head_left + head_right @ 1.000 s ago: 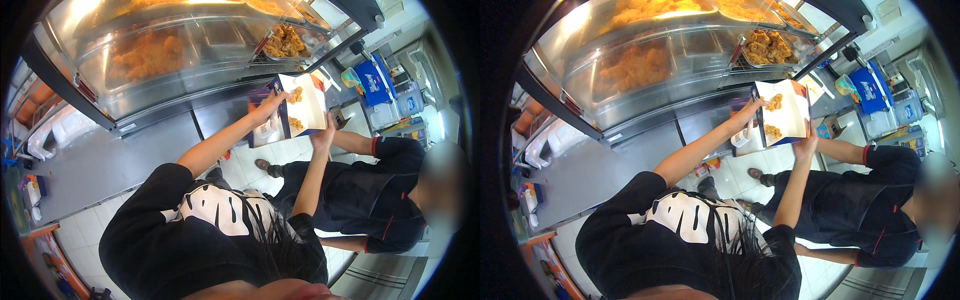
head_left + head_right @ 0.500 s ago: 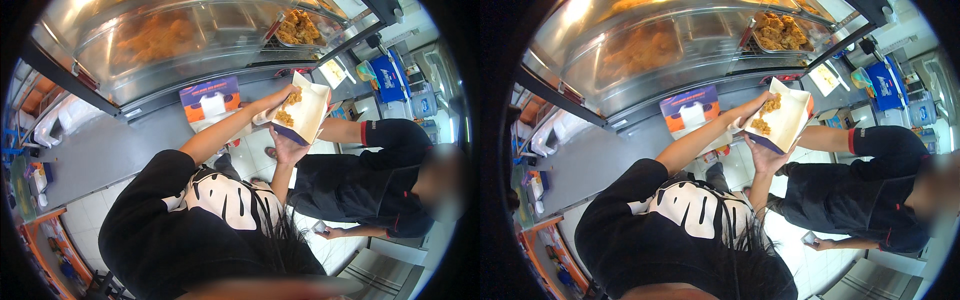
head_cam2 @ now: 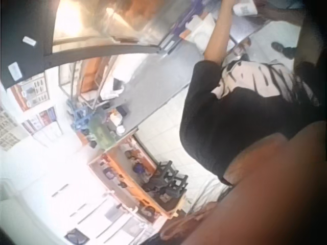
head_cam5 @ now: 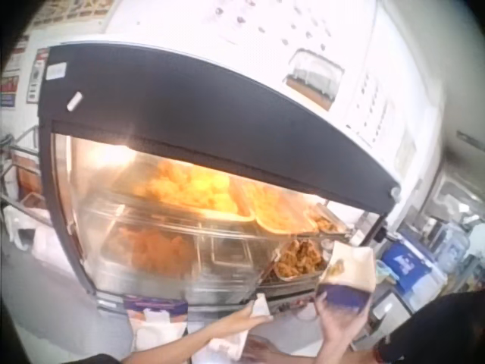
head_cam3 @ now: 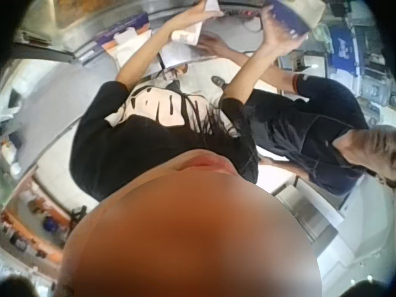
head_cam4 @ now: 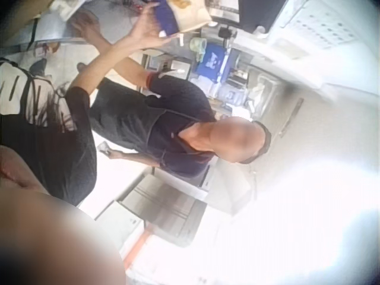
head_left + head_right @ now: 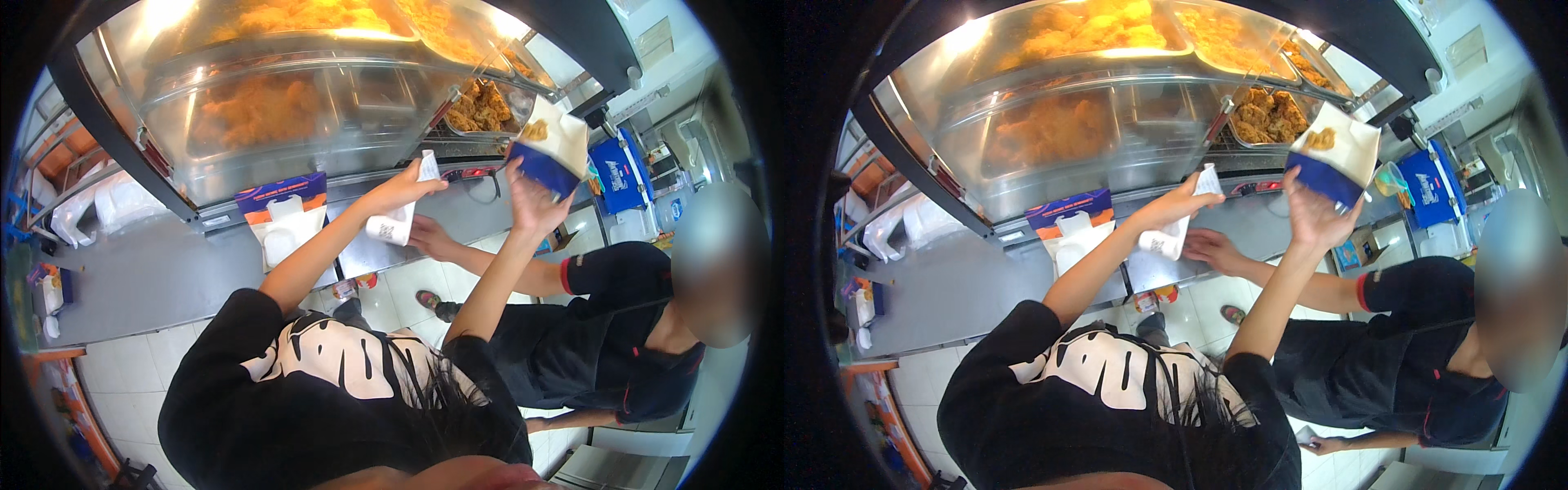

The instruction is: The person assembles food orders at a counter, using a receipt to guide the process. They place items into containers, add rice and other components, and pack the completed orders into boxes and plastic bags.

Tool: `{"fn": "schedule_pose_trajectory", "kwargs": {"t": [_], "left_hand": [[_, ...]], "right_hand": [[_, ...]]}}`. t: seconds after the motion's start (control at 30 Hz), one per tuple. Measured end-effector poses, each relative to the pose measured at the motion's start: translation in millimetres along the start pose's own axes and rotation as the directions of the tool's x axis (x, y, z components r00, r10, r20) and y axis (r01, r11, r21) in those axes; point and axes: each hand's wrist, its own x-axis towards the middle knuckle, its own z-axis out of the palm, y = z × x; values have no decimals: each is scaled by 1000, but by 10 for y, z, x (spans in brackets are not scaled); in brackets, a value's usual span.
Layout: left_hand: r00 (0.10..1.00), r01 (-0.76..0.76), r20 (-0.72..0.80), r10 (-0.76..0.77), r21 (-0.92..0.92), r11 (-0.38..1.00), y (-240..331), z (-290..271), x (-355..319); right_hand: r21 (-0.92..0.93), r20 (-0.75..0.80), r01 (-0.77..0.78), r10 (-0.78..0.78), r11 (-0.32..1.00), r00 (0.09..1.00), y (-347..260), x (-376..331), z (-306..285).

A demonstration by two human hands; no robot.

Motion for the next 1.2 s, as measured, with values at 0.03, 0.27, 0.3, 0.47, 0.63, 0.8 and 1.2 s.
{"fn": "schedule_pose_trajectory", "kwargs": {"t": [0.03,0.27,0.3,0.47,0.63,0.8,1.2], "left_hand": [[999,29,16,-29,-3,1000,33,-48,-113],[995,95,12,-94,-73,993,173,-230,-603],[997,80,11,-79,-99,992,175,-253,-638],[995,74,-59,-84,-149,986,123,-372,-769],[994,90,-47,-98,-150,985,25,-339,-716],[995,100,35,-96,-152,983,-21,-136,-593],[989,148,-8,-150,-138,979,-50,-113,-764]], "right_hand": [[-3,-62,53,-53,999,997,-34,176,116],[-289,-215,-103,40,952,976,153,1326,602],[-353,-249,-117,28,928,968,172,1422,625],[-543,-289,-261,114,798,950,29,1548,728],[-718,-475,-319,-101,619,874,-1,1456,836],[-707,-486,-298,-136,641,863,250,1542,921],[-766,-456,-252,-225,591,861,397,1757,1111]]}}
